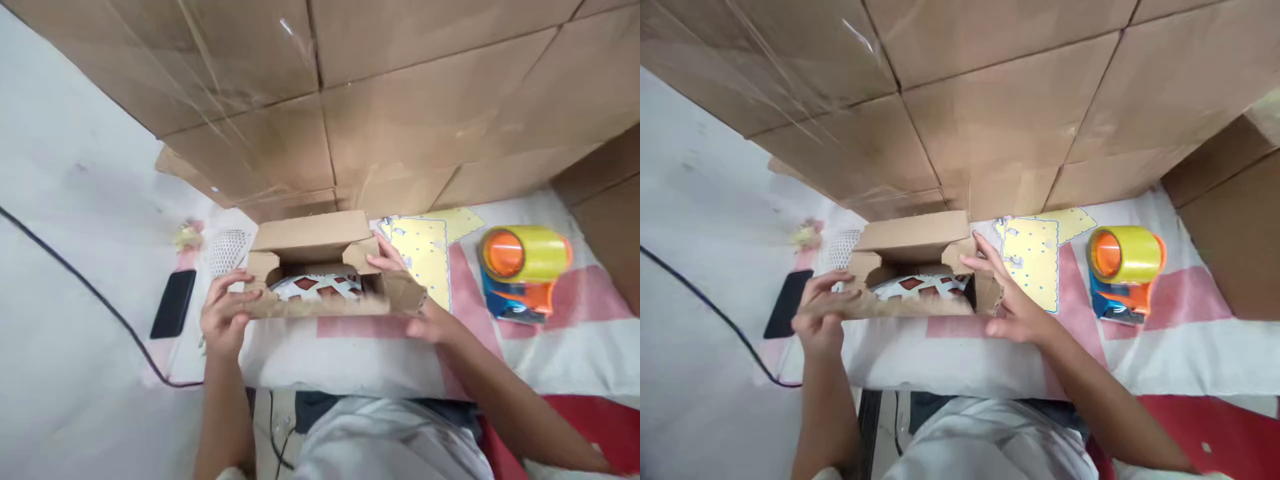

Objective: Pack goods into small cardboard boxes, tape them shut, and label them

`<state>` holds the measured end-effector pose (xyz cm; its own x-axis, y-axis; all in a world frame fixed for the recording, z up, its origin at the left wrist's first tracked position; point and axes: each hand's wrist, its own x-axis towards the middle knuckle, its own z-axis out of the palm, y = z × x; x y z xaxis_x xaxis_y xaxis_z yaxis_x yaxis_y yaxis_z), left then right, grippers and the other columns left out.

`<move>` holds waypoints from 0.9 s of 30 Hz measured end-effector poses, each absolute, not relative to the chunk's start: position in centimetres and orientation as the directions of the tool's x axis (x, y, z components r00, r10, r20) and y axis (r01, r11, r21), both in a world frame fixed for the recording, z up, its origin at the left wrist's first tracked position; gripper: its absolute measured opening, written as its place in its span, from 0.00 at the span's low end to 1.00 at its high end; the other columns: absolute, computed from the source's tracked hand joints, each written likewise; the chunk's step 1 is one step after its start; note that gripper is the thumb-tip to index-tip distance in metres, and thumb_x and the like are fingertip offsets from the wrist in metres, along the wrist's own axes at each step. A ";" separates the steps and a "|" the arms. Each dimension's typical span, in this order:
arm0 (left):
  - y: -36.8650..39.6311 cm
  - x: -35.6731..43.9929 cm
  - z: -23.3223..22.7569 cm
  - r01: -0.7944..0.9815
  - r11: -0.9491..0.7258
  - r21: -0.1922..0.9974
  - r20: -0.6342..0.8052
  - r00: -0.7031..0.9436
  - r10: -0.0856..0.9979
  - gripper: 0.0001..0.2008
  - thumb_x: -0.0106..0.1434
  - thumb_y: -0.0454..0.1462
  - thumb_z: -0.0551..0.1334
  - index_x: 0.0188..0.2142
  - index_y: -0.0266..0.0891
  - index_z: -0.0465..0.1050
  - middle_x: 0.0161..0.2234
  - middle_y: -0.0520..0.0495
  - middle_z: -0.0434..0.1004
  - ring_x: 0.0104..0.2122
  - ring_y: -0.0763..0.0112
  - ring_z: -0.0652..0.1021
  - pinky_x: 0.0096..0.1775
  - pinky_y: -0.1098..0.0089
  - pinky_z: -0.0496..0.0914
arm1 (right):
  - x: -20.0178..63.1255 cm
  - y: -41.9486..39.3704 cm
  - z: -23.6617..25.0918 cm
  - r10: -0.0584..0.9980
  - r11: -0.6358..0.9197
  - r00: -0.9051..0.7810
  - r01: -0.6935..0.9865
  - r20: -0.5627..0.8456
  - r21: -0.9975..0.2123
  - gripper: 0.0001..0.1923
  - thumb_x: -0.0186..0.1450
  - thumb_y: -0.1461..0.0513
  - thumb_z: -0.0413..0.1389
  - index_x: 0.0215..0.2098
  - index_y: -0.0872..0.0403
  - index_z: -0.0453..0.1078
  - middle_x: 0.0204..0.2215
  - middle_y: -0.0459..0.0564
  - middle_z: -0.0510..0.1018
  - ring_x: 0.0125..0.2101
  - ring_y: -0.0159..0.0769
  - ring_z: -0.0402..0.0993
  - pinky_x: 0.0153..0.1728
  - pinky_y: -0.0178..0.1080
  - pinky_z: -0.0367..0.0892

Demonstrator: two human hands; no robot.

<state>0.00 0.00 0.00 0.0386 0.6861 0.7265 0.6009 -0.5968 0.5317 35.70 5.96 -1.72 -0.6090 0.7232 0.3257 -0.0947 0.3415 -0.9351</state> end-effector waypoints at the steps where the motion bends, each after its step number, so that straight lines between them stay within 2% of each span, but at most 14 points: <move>1: 0.4 0.4 -0.2 0.601 -0.530 0.598 0.681 -0.033 0.732 0.10 0.69 0.41 0.63 0.33 0.39 0.77 0.42 0.45 0.78 0.45 0.61 0.77 0.51 0.58 0.70 | 35.5 5.9 -1.7 0.759 0.331 -0.568 -0.082 0.317 -0.940 0.42 0.64 0.31 0.53 0.72 0.32 0.57 0.78 0.37 0.36 0.77 0.52 0.28 0.75 0.56 0.37; 4: 1.4 1.3 -0.9 0.549 -0.389 0.740 0.563 -0.190 0.804 0.08 0.67 0.40 0.65 0.33 0.39 0.75 0.39 0.47 0.75 0.42 0.64 0.75 0.46 0.62 0.69 | 34.9 5.8 -1.5 0.843 0.292 -0.459 -0.050 0.281 -0.955 0.32 0.71 0.36 0.48 0.69 0.33 0.64 0.77 0.40 0.48 0.77 0.51 0.37 0.75 0.58 0.40; 8: 1.3 1.9 -1.6 0.410 -0.378 0.830 0.506 -0.267 0.820 0.11 0.64 0.46 0.67 0.37 0.40 0.76 0.42 0.45 0.73 0.44 0.61 0.74 0.50 0.60 0.68 | 34.0 5.8 -0.9 0.904 0.226 -0.367 -0.020 0.218 -0.974 0.27 0.72 0.46 0.57 0.68 0.31 0.65 0.74 0.42 0.58 0.76 0.48 0.45 0.74 0.57 0.46; 10: 1.0 1.8 -2.1 0.343 -0.441 0.830 0.538 -0.283 0.794 0.13 0.62 0.49 0.67 0.36 0.42 0.76 0.40 0.46 0.73 0.44 0.60 0.74 0.53 0.56 0.68 | 33.9 5.8 -0.6 0.911 0.226 -0.349 -0.021 0.219 -0.974 0.23 0.71 0.49 0.59 0.64 0.32 0.70 0.71 0.43 0.62 0.74 0.48 0.50 0.74 0.57 0.49; 12: 0.7 1.8 -2.7 0.292 -0.529 0.797 0.602 -0.301 0.740 0.17 0.61 0.53 0.68 0.33 0.43 0.74 0.37 0.47 0.73 0.47 0.59 0.74 0.58 0.53 0.66 | 34.0 5.8 -0.5 0.903 0.251 -0.350 -0.039 0.249 -0.967 0.19 0.73 0.49 0.57 0.61 0.34 0.74 0.69 0.45 0.66 0.73 0.48 0.54 0.73 0.56 0.51; 14: 0.5 1.6 -3.5 0.256 -0.608 0.752 0.659 -0.330 0.676 0.19 0.60 0.55 0.69 0.30 0.44 0.72 0.35 0.49 0.72 0.50 0.58 0.74 0.61 0.51 0.65 | 34.2 5.8 -0.7 0.889 0.282 -0.359 -0.060 0.284 -0.958 0.20 0.74 0.46 0.53 0.61 0.35 0.74 0.68 0.46 0.66 0.72 0.49 0.55 0.72 0.57 0.52; 16: 0.0 1.6 -4.1 0.213 -0.645 0.734 0.674 -0.349 0.652 0.18 0.60 0.53 0.71 0.27 0.44 0.70 0.37 0.50 0.73 0.53 0.59 0.75 0.61 0.51 0.66 | 34.1 5.8 -0.8 0.878 0.306 -0.367 -0.061 0.307 -0.950 0.23 0.74 0.44 0.52 0.63 0.37 0.72 0.68 0.49 0.66 0.72 0.51 0.54 0.72 0.58 0.51; 19: -0.7 1.5 -4.5 0.158 -0.635 0.756 0.644 -0.353 0.679 0.15 0.60 0.49 0.71 0.26 0.47 0.71 0.43 0.53 0.76 0.57 0.60 0.75 0.61 0.52 0.69 | 33.5 5.7 -0.7 0.896 0.318 -0.323 -0.011 0.304 -0.948 0.24 0.72 0.49 0.58 0.65 0.38 0.69 0.66 0.51 0.68 0.70 0.50 0.58 0.71 0.57 0.55; 23: -1.0 1.8 -3.4 0.150 -0.560 0.815 0.571 -0.377 0.729 0.15 0.59 0.49 0.70 0.25 0.45 0.73 0.54 0.53 0.76 0.62 0.55 0.73 0.64 0.50 0.68 | 32.5 5.7 -0.3 0.923 0.270 -0.278 -0.030 0.267 -0.962 0.38 0.71 0.54 0.60 0.74 0.35 0.52 0.69 0.51 0.65 0.68 0.46 0.63 0.68 0.55 0.61; 25: -0.5 2.2 -2.6 0.180 -0.493 0.851 0.521 -0.404 0.752 0.13 0.60 0.48 0.69 0.28 0.43 0.74 0.58 0.49 0.74 0.63 0.51 0.72 0.65 0.48 0.66 | 32.3 5.7 -0.5 0.914 0.271 -0.293 -0.073 0.280 -0.960 0.41 0.71 0.52 0.59 0.76 0.35 0.45 0.71 0.50 0.63 0.70 0.46 0.60 0.70 0.56 0.58; 27: 0.0 2.5 -2.0 0.231 -0.391 0.891 0.454 -0.420 0.786 0.10 0.61 0.46 0.69 0.37 0.43 0.78 0.61 0.45 0.72 0.64 0.49 0.71 0.66 0.47 0.65 | 32.4 5.7 -0.7 0.902 0.284 -0.306 -0.107 0.304 -0.953 0.41 0.72 0.48 0.56 0.77 0.34 0.41 0.72 0.50 0.60 0.71 0.46 0.57 0.71 0.57 0.56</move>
<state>2.48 0.03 -2.00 -0.4202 0.7859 0.4536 0.2314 -0.3906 0.8910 32.44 5.70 -0.75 -0.3056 0.9024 0.3037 -0.1070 0.2844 -0.9527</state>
